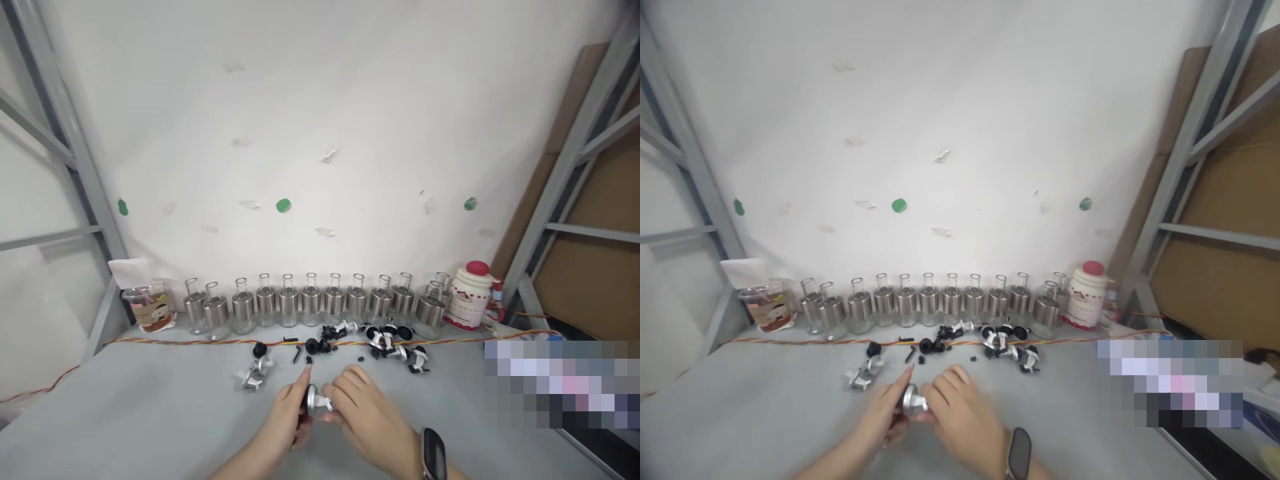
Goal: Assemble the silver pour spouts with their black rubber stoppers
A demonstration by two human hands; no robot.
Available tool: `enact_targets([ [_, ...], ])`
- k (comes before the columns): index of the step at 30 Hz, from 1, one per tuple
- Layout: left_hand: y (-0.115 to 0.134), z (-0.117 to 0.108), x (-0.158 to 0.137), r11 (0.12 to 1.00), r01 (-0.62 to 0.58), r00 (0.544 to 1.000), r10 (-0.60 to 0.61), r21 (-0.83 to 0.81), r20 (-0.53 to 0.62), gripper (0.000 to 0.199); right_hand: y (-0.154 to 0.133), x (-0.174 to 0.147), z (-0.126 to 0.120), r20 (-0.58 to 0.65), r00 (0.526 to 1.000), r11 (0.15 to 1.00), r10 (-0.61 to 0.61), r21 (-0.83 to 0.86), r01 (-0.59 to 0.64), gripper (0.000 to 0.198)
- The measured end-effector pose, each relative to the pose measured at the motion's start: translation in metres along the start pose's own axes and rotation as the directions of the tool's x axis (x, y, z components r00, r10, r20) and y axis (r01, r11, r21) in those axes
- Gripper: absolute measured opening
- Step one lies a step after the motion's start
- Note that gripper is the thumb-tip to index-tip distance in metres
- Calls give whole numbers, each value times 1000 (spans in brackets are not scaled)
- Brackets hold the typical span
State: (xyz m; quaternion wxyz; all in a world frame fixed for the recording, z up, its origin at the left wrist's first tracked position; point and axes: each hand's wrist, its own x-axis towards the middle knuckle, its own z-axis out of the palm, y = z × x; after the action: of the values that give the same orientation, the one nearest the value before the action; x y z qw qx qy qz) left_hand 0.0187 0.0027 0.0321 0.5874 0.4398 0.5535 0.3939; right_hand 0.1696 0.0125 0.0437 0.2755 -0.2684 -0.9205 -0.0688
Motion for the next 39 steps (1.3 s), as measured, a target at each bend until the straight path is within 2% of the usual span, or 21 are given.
enact_targets([
  [3, 2, 1, -2, 993, 47, 998, -50, -109, -30, 54, 2, 0, 3, -15, 996, 996, -84, -42, 84, 35],
  [5, 2, 2, -4, 989, 49, 999, -51, -140, -10, 53, 2, -1, 6, -8, 993, 992, -118, -49, 118, 34],
  [7, 0, 3, -5, 990, 7, 1000, -5, -143, 16, 53, 2, -2, 9, 12, 992, 990, -124, -69, 125, 28],
  [10, -4, 2, -4, 986, -65, 998, 64, -154, -8, 52, 1, -4, 12, 29, 992, 989, -120, -87, 122, 21],
  [16, -4, 0, -2, 977, 73, 997, -71, -200, 16, 48, 3, -1, 3, 43, 979, 970, -200, -135, 204, 16],
  [21, -11, 0, 2, 992, 97, 995, -95, -77, 33, 53, 5, -4, 0, 19, 964, 952, -267, -150, 266, 18],
  [22, -14, -1, 2, 998, 63, 998, -63, -24, 10, 54, 4, -5, 2, 2, 966, 957, -260, -136, 257, 17],
  [24, -18, -5, 0, 993, -75, 994, 81, 96, -67, 51, 0, -10, 8, -49, 976, 974, -213, -90, 208, 18],
  [26, -21, -9, -5, 953, -230, 957, 258, 197, -132, 39, -5, -13, 16, -116, 982, 989, -149, -22, 147, 22],
  [28, -20, -12, -11, 925, -293, 932, 333, 243, -145, 40, -11, -16, 23, -173, 982, 994, -75, 62, 87, 26],
  [30, -17, -12, -16, 912, -313, 926, 356, 267, -128, 39, -15, -17, 26, -180, 984, 984, 13, 175, 19, 26],
  [32, -12, -9, -19, 902, -329, 924, 368, 280, -101, 33, -17, -16, 25, -137, 983, 946, 121, 316, -72, 24],
  [34, -7, -7, -19, 909, -318, 935, 347, 269, -67, 36, -18, -12, 21, -50, 970, 870, 237, 456, -189, 24],
  [36, -3, -7, -18, 912, -312, 941, 335, 267, -44, 42, -16, -9, 17, 60, 936, 769, 348, 552, -322, 27],
  [39, 0, -9, -16, 898, -354, 928, 373, 262, -25, 37, -13, -4, 14, 190, 874, 643, 446, 612, -461, 34],
])
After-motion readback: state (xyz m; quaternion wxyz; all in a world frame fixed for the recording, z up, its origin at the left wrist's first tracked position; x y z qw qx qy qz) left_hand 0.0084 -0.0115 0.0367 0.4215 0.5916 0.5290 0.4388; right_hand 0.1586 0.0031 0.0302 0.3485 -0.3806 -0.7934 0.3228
